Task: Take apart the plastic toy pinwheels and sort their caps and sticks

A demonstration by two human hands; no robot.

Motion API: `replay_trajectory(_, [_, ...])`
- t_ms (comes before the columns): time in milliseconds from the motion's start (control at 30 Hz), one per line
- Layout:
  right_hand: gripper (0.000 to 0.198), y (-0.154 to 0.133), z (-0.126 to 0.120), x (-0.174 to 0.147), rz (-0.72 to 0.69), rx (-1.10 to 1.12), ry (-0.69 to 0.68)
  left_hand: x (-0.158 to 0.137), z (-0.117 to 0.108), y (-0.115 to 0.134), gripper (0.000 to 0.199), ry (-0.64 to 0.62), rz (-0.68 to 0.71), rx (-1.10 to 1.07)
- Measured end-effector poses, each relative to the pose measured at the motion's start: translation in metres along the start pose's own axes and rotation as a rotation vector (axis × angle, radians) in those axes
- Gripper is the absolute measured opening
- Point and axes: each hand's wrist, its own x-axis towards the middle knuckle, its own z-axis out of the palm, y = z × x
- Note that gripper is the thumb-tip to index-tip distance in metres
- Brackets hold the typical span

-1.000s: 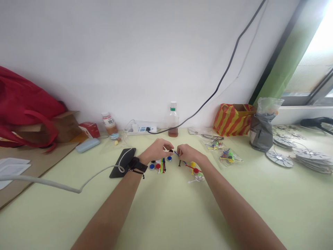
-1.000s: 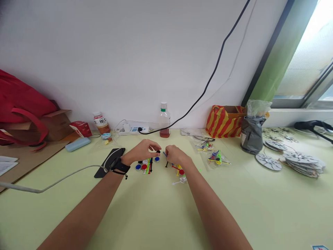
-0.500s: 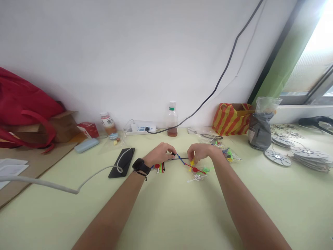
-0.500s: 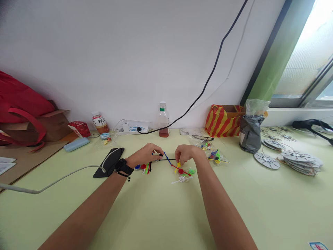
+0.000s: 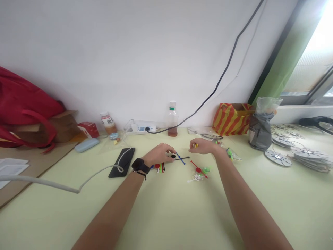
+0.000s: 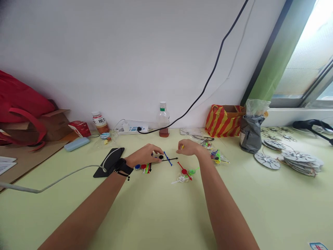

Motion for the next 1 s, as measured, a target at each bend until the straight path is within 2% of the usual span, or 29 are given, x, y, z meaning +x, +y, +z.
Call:
replay_trajectory(167, [0.026, -0.034, 0.028, 0.018, -0.086, -0.005, -0.025, -0.001, -0.004, -0.009, 0.031, -0.059, -0.02, -0.03])
replay_trajectory(300, [0.021, -0.043, 0.039, 0.02, -0.09, -0.02, -0.084, 0.001, 0.003, -0.013, 0.03, -0.042, -0.02, -0.071])
replay_trajectory(433, [0.019, -0.041, 0.035, 0.016, -0.08, -0.014, -0.118, 0.001, 0.003, -0.006, 0.03, -0.003, -0.018, -0.049])
replay_trajectory(500, [0.02, -0.039, 0.032, 0.015, -0.071, -0.006, -0.118, 0.0, 0.0, -0.001, 0.03, 0.056, 0.009, 0.006])
replay_trajectory(633, [0.019, -0.033, 0.022, 0.015, -0.015, 0.0, -0.081, 0.0, 0.002, 0.013, 0.016, 0.136, 0.091, 0.128])
replay_trajectory(867, [0.015, -0.018, 0.012, 0.012, 0.07, 0.0, 0.024, 0.006, 0.045, 0.035, 0.012, 0.182, 0.175, 0.328])
replay_trajectory(1000, [0.015, -0.016, 0.009, 0.01, 0.078, 0.013, 0.069, 0.008, 0.053, 0.037, 0.018, 0.225, 0.171, 0.379])
